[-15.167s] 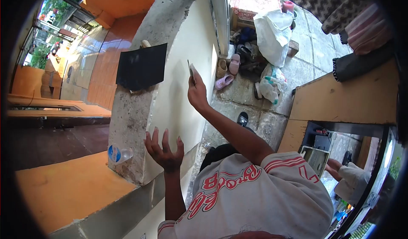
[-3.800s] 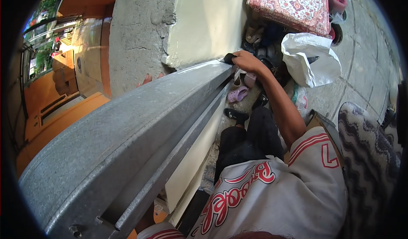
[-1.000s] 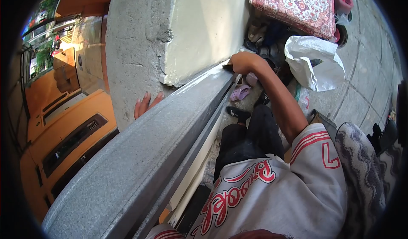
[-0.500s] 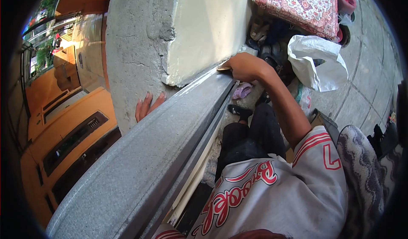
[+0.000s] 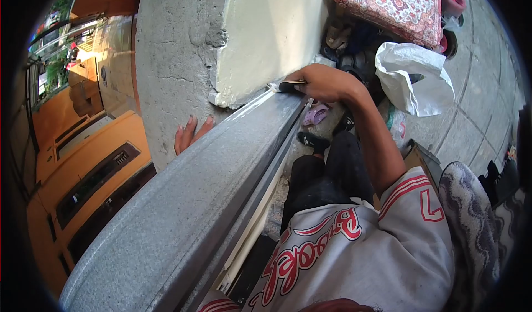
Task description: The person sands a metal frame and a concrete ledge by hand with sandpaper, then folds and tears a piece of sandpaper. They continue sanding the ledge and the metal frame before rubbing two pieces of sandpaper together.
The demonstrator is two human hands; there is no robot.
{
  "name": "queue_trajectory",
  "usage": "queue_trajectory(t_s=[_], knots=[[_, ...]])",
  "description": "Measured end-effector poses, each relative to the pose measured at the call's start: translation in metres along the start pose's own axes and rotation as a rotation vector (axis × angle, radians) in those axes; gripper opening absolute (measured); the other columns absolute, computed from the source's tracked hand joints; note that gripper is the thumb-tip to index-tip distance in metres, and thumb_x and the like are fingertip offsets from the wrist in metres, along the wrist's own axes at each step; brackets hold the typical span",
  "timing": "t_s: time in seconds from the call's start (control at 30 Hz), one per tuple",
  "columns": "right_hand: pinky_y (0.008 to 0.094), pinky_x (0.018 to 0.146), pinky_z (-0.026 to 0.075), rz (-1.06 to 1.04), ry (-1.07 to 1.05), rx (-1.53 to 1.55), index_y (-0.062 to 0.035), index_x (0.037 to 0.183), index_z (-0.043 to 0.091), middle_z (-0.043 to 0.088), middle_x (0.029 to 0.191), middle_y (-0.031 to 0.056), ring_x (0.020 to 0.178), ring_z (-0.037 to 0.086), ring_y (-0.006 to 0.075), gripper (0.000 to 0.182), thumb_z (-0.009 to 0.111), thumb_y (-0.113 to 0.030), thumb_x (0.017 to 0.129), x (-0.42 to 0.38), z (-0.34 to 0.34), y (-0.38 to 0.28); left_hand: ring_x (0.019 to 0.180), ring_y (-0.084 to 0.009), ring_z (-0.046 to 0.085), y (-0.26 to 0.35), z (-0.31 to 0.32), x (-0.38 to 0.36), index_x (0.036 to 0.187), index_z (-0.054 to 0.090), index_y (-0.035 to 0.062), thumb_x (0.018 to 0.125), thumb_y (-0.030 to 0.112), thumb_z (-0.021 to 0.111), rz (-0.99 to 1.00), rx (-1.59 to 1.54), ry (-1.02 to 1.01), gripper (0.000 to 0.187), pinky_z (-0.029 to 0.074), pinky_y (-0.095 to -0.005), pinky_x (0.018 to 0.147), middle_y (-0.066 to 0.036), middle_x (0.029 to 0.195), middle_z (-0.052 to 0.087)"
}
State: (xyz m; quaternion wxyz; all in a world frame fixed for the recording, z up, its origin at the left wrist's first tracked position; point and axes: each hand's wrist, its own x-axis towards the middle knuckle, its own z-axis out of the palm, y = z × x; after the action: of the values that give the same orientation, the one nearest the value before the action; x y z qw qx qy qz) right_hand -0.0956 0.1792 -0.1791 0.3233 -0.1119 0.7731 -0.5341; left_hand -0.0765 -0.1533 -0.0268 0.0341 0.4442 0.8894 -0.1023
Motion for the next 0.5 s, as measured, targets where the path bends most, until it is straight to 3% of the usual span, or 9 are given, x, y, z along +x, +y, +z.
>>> queue_trajectory(t_s=[0.1, 0.23, 0.27, 0.33, 0.37, 0.43, 0.47, 0.5], knots=[[0.0419, 0.094, 0.051, 0.210, -0.084, -0.186, -0.0152, 0.132, 0.065, 0.069, 0.112, 0.0247, 0.103, 0.067, 0.0396, 0.062, 0.050, 0.002, 0.074, 0.017, 0.002, 0.008, 0.141, -0.0324, 0.036, -0.004, 0.003, 0.001, 0.134, 0.044, 0.0026, 0.099, 0.032, 0.057, 0.042, 0.031, 0.028, 0.047, 0.024, -0.0596, 0.115, -0.015, 0.143, 0.051], [0.0405, 0.095, 0.051, 0.056, -0.036, -0.170, -0.0163, 0.132, 0.065, 0.068, 0.115, 0.0247, 0.105, 0.067, 0.0381, 0.060, 0.053, 0.000, 0.076, -0.005, 0.004, -0.002, 0.140, -0.0327, 0.037, -0.006, 0.013, -0.012, 0.133, 0.045, 0.0020, 0.100, 0.034, 0.055, 0.026, 0.003, 0.017, 0.047, 0.025, -0.0595, 0.115, -0.015, 0.143, 0.051], [0.0405, 0.095, 0.051, 0.058, -0.044, -0.165, -0.0163, 0.132, 0.065, 0.068, 0.115, 0.0247, 0.105, 0.067, 0.0381, 0.060, 0.053, 0.000, 0.076, -0.010, 0.002, -0.002, 0.140, -0.0328, 0.037, -0.008, 0.022, -0.022, 0.133, 0.046, 0.0019, 0.100, 0.034, 0.054, -0.205, -0.266, -0.151, 0.047, 0.026, -0.0594, 0.114, -0.015, 0.143, 0.051], [0.0400, 0.095, 0.051, -0.042, -0.040, 0.047, -0.0157, 0.132, 0.065, 0.068, 0.114, 0.0246, 0.106, 0.067, 0.0378, 0.058, 0.055, -0.001, 0.077, -0.016, -0.005, -0.002, 0.140, -0.0328, 0.037, -0.007, 0.022, -0.020, 0.133, 0.047, 0.0018, 0.100, 0.035, 0.054, -0.434, -0.534, -0.314, 0.047, 0.027, -0.0594, 0.114, -0.015, 0.143, 0.051], [0.0403, 0.094, 0.051, 0.010, -0.041, 0.011, -0.0146, 0.132, 0.065, 0.068, 0.114, 0.0247, 0.104, 0.068, 0.0379, 0.056, 0.057, -0.002, 0.077, -0.008, -0.001, 0.007, 0.140, -0.0326, 0.037, -0.009, 0.019, -0.018, 0.133, 0.048, 0.0019, 0.100, 0.035, 0.054, -0.223, -0.268, -0.210, 0.047, 0.027, -0.0594, 0.114, -0.014, 0.143, 0.051], [0.0409, 0.093, 0.051, 0.098, -0.072, -0.073, -0.0142, 0.131, 0.065, 0.069, 0.113, 0.0250, 0.102, 0.068, 0.0381, 0.056, 0.058, -0.003, 0.077, 0.009, 0.005, 0.015, 0.140, -0.0324, 0.038, -0.010, 0.010, -0.012, 0.133, 0.048, 0.0019, 0.100, 0.035, 0.055, -0.011, 0.004, -0.098, 0.048, 0.028, -0.0594, 0.113, -0.014, 0.144, 0.051], [0.0415, 0.092, 0.052, 0.193, -0.104, -0.153, -0.0139, 0.131, 0.065, 0.069, 0.111, 0.0253, 0.101, 0.068, 0.0382, 0.055, 0.059, -0.003, 0.077, 0.015, 0.007, 0.018, 0.140, -0.0324, 0.038, -0.009, 0.008, -0.010, 0.134, 0.048, 0.0031, 0.100, 0.036, 0.055, 0.031, 0.056, -0.058, 0.048, 0.028, -0.0595, 0.114, -0.014, 0.144, 0.051], [0.0428, 0.090, 0.053, 0.152, -0.073, -0.231, -0.0139, 0.131, 0.066, 0.069, 0.109, 0.0258, 0.098, 0.069, 0.0390, 0.057, 0.057, -0.002, 0.076, 0.013, 0.011, 0.014, 0.141, -0.0324, 0.037, -0.010, 0.010, -0.009, 0.135, 0.048, 0.0036, 0.100, 0.037, 0.055, 0.053, 0.082, -0.040, 0.049, 0.028, -0.0596, 0.114, -0.014, 0.144, 0.051]])
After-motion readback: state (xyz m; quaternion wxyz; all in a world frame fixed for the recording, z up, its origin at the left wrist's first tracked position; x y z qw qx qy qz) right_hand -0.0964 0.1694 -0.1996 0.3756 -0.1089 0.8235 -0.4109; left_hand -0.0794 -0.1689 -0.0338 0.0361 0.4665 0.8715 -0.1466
